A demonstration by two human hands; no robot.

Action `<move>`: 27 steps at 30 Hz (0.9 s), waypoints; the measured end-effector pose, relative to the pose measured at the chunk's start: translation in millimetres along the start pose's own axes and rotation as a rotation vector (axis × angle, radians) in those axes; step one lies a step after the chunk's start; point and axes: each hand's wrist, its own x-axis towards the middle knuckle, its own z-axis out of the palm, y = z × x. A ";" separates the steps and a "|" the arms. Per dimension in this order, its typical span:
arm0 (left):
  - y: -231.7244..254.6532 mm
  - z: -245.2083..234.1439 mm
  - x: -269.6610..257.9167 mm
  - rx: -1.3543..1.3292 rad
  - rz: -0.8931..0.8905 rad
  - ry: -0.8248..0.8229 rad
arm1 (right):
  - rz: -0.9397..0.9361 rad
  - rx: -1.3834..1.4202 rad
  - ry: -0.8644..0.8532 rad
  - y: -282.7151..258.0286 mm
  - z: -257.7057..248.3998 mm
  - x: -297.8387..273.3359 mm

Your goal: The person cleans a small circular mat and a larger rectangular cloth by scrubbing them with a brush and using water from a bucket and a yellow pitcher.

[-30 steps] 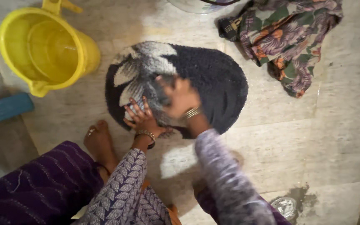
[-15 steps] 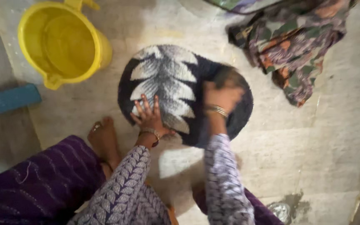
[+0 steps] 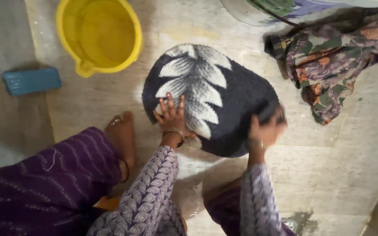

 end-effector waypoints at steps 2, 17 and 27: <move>-2.1 -2.2 2.6 -0.017 0.004 -0.015 | 0.351 -0.009 0.012 30.1 10.3 -50.6; -2.1 -9.7 4.7 0.003 -0.024 -0.122 | 0.193 0.091 -0.036 -0.5 26.0 -40.4; 1.0 12.0 15.0 -0.039 -0.003 -0.042 | -0.523 -0.382 -0.378 34.4 13.0 11.0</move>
